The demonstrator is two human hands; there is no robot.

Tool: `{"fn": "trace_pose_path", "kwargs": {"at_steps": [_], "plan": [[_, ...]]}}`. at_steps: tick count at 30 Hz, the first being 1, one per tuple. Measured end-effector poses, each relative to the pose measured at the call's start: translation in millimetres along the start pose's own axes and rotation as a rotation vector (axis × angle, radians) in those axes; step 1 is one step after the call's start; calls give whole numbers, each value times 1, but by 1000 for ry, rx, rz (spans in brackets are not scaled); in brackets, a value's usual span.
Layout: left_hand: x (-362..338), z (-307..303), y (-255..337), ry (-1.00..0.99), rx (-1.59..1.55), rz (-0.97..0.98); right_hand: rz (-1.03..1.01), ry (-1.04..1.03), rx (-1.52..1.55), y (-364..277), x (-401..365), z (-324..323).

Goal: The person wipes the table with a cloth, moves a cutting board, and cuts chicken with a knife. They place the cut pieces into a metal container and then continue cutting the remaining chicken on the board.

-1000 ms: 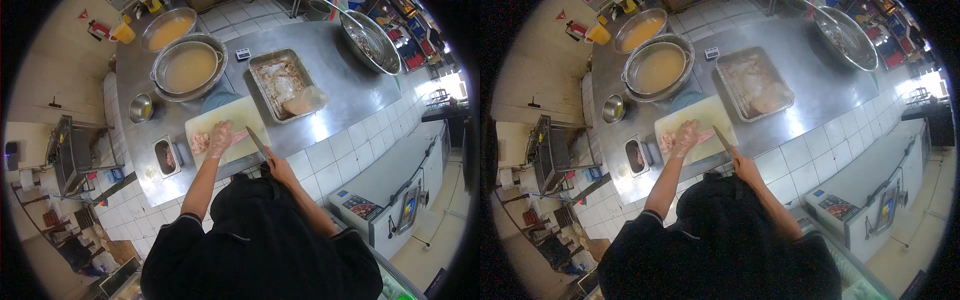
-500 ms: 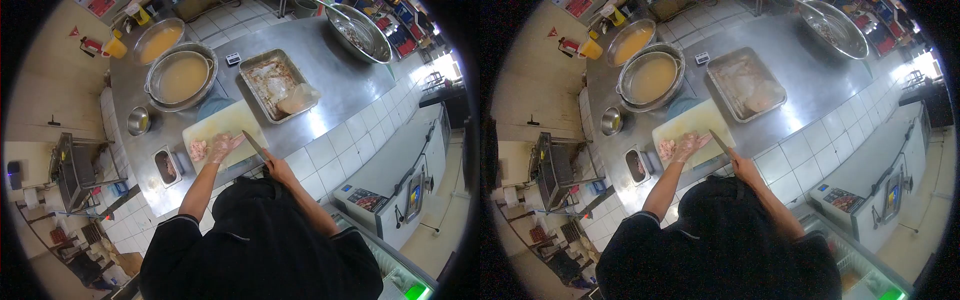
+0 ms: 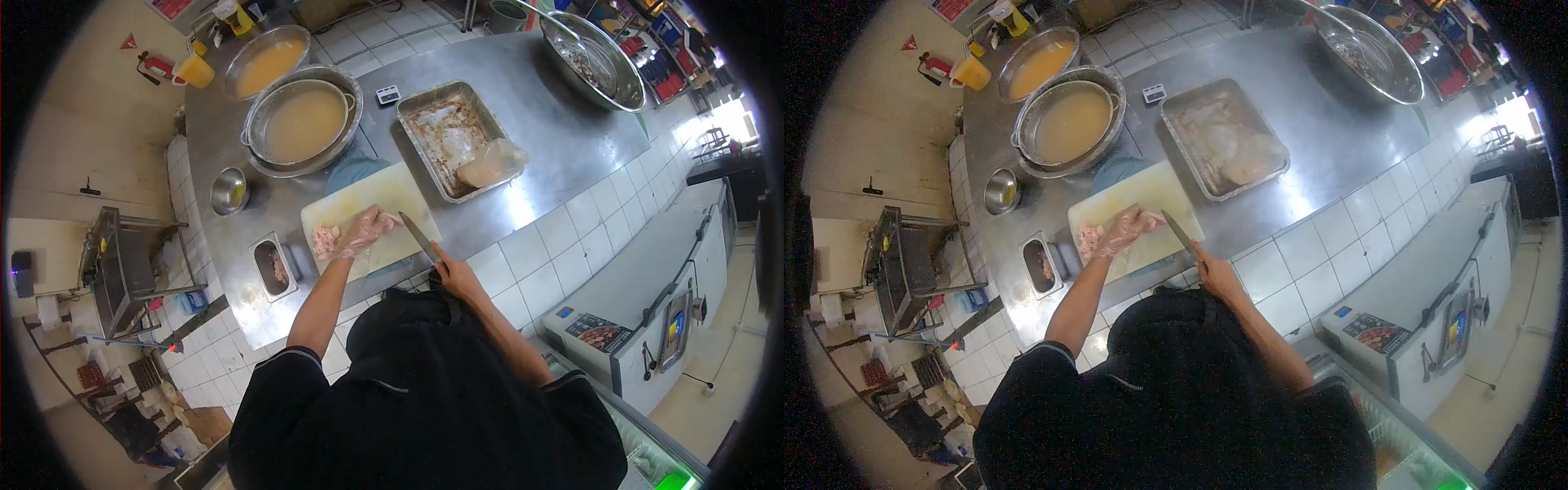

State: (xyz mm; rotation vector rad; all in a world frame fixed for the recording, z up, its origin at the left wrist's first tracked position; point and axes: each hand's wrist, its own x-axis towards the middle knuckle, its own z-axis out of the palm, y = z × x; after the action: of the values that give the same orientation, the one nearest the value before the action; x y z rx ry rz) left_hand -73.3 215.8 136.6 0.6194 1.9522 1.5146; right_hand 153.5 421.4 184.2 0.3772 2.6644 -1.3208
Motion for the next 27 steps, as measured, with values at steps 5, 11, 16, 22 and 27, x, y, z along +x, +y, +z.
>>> {"fn": "trace_pose_path", "kwargs": {"at_steps": [5,11,16,22,27], "plan": [[2,0,7,42,153,-20,-2,12,7,1,0,-1],[7,-6,-60,23,78,110,75,-51,-5,-4,1,-7],[-12,-12,17,-65,537,-95,85,-69,-12,-3,1,-6],[-13,-3,25,44,489,-104,23,-31,31,-2,1,-3],[-19,6,38,78,280,-53,-30,15,31,5,2,3]]}}
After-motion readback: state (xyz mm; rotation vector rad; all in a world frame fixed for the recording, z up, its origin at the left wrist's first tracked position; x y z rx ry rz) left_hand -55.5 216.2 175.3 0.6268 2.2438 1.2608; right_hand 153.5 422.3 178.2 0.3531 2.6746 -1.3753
